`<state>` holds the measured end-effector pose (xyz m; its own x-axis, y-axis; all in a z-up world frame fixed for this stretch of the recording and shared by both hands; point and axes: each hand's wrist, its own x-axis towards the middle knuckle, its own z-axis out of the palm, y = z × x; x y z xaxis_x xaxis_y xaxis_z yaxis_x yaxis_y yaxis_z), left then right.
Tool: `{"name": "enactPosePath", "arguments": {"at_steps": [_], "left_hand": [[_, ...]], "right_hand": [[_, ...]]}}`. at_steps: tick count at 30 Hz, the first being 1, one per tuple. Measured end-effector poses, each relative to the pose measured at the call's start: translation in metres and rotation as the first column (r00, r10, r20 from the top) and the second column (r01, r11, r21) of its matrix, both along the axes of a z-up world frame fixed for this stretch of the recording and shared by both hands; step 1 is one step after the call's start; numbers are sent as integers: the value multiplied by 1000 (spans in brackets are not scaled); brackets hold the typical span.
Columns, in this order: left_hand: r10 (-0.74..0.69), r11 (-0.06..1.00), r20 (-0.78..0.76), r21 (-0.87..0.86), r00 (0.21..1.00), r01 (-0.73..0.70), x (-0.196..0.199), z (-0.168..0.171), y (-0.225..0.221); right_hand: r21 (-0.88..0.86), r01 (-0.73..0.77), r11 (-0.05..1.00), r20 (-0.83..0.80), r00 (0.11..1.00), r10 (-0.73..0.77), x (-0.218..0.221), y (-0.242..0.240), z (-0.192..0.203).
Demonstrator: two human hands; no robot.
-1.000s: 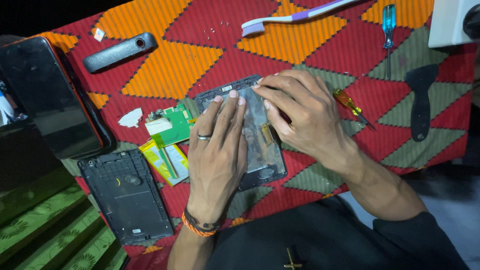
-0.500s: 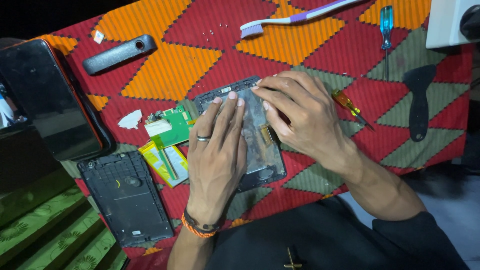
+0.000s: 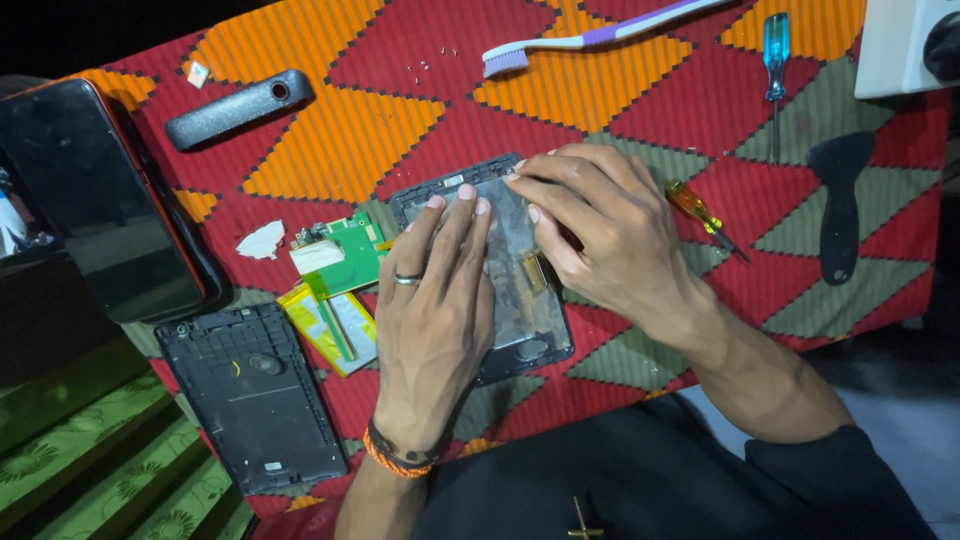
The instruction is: The person works on a disassembled tablet, prying the cracked glass away from the frame with a screwdriver, brushing debris off the frame with a toothbrush, and peeling loose glass shards from the frame edge by hand.
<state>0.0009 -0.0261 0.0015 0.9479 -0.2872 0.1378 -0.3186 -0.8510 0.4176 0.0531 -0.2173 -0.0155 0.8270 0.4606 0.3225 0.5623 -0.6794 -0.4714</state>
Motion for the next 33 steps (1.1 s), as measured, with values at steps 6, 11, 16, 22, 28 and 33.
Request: {"name": "enactPosePath", "arguments": {"at_steps": [6,11,16,22,28,33], "left_hand": [[6,1000,3,9,1000,-6,-1,-2,0],[5,1000,-10,-2,1000,-5,0,0,0],[7,999,4,-32,1000,-7,1,1,1],[-10,1000,3,11,1000,10,0,-1,3],[5,1000,-2,-15,1000,-5,-1,-2,3],[-5,1000,-2,23,1000,5,-1,-4,4]], "right_hand": [[-11,3,1000,-1,1000,-3,0,-1,-3],[-11,3,1000,-13,1000,-3,-1,0,1],[17,11,1000,28,1000,-11,1,4,8],[-109,37,993,57,998,-31,-4,-1,-5],[-43,31,999,39,999,-29,-3,0,-6],[19,14,1000,30,999,-14,0,-1,-3]]}}
